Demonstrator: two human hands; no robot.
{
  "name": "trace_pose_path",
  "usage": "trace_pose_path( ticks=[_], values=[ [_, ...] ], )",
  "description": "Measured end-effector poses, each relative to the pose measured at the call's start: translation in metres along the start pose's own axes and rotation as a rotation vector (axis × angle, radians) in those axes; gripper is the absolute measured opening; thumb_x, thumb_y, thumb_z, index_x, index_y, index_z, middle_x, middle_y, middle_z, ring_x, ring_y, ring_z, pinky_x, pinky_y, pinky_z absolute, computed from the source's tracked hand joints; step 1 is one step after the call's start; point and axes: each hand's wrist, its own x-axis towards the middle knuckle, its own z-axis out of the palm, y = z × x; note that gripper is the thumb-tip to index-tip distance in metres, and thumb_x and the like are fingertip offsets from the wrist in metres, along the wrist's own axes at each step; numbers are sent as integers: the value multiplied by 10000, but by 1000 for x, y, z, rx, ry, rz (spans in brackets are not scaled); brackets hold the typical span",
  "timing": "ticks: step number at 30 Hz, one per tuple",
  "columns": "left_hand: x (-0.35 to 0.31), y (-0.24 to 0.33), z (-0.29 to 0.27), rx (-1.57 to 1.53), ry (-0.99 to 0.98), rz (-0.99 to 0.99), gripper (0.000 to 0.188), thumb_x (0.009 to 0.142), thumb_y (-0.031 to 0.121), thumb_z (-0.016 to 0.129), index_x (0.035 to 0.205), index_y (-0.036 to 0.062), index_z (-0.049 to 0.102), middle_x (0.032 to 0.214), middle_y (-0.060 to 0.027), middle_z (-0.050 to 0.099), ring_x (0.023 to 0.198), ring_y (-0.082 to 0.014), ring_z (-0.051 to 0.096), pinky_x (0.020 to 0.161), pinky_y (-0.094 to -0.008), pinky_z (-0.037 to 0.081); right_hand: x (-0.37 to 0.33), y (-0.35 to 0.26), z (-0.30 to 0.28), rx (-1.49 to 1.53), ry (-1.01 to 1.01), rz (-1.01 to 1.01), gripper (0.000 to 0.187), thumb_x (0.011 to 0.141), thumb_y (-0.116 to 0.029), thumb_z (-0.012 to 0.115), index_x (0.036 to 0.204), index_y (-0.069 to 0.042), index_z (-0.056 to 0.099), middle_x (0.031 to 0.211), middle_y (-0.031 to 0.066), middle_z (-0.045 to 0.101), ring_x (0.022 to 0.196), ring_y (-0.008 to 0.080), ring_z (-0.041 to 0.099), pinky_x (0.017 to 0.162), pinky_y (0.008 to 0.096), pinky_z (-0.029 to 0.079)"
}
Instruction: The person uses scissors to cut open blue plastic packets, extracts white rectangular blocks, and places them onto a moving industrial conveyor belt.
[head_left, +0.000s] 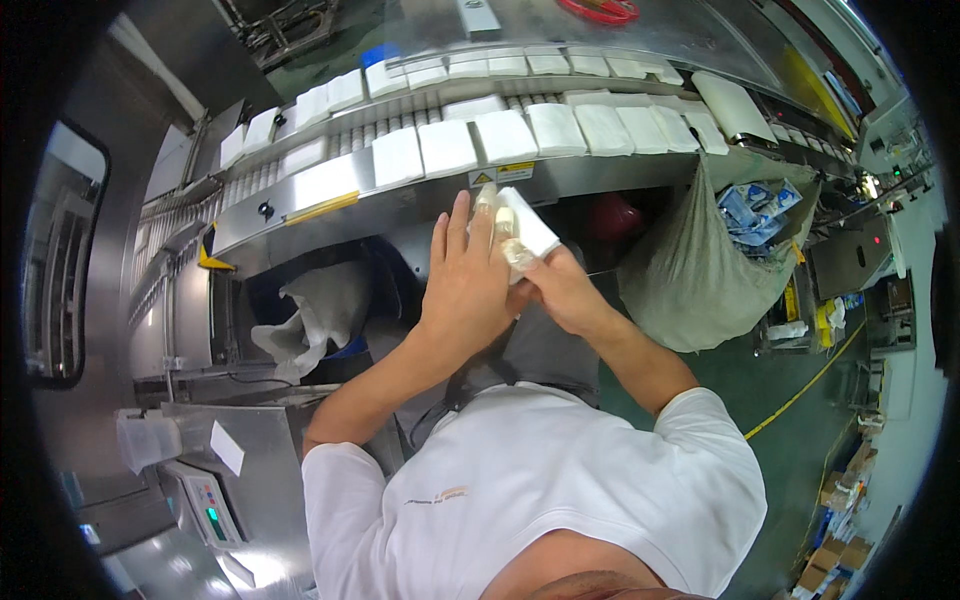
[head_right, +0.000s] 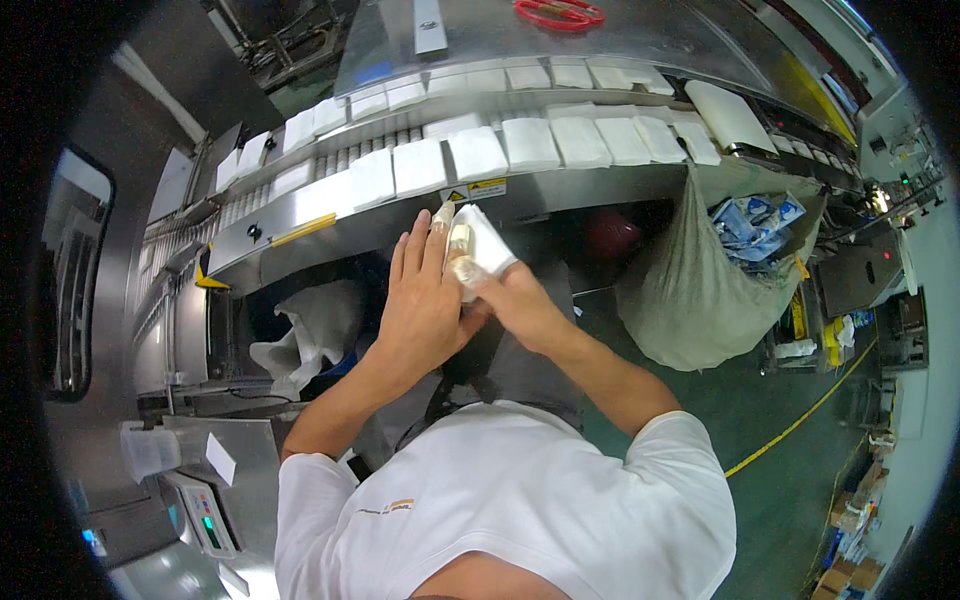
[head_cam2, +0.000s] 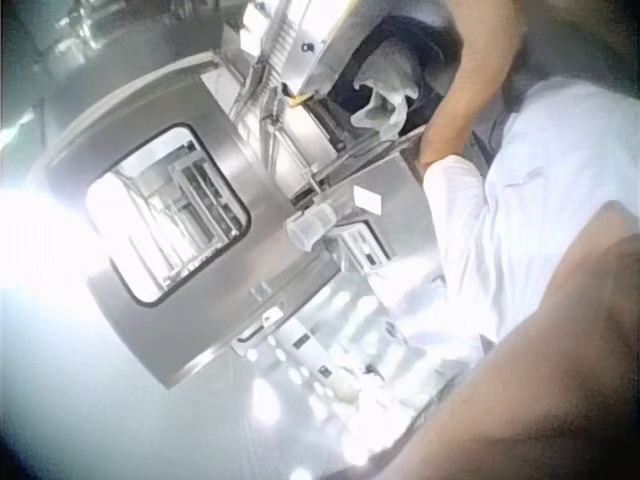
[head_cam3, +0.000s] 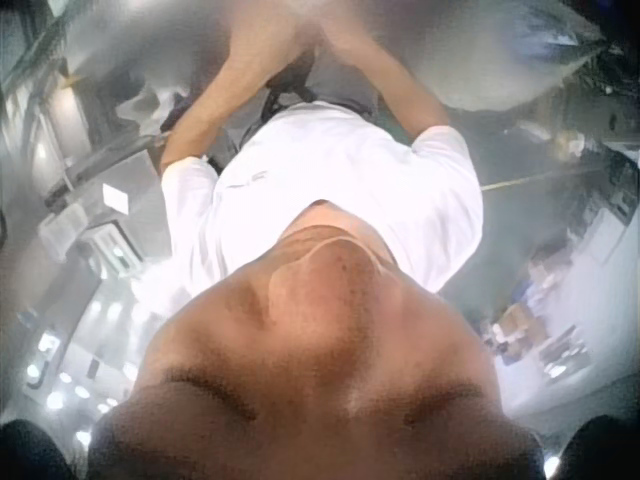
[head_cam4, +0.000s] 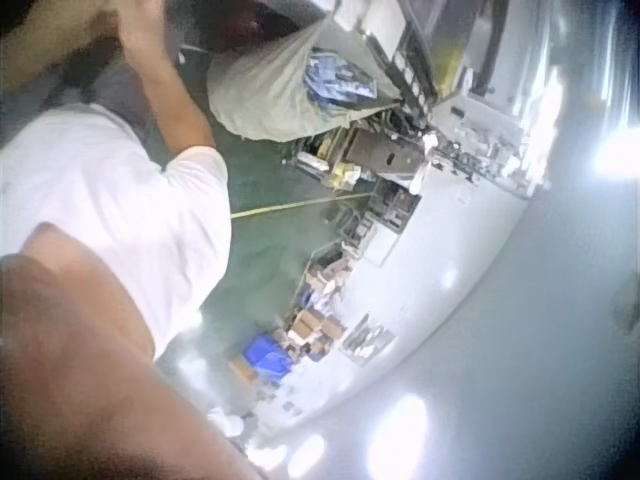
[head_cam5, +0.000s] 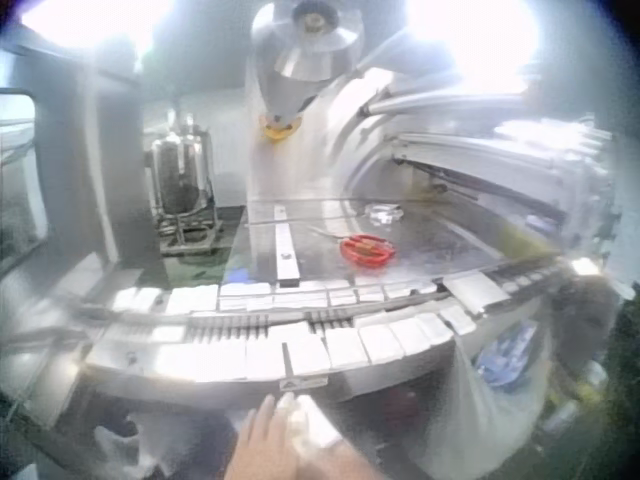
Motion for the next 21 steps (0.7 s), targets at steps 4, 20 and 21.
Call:
trace_pose_path(
  ticks=[4,20,21],
  values=[
    [-27,-26,-24,-605,45,-164,984,761,359,892,1481,-71,377,1502,-288,423,1435,-430,418,1187,-483,345,-10,-13,-18,57,-257,30,467,1036,-87,451,1489,22,452,1358,204,636,1177,324,683,952,409,586],
    [-43,-21,15,-1410,198,-591,469,905,39,790,1296,-27,539,1122,-150,734,1024,-163,696,887,-283,565,-14,0,-27,-328,-215,-29,424,963,-19,663,1365,15,537,1210,64,647,1113,138,622,959,320,538],
    [-43,-22,19,-1405,223,-589,468,906,38,789,1296,-27,537,1120,-153,734,1021,-162,696,882,-280,566,-14,0,-26,-331,-188,-65,427,961,-5,670,1366,11,539,1215,51,642,1107,118,613,960,308,533]
  ],
)
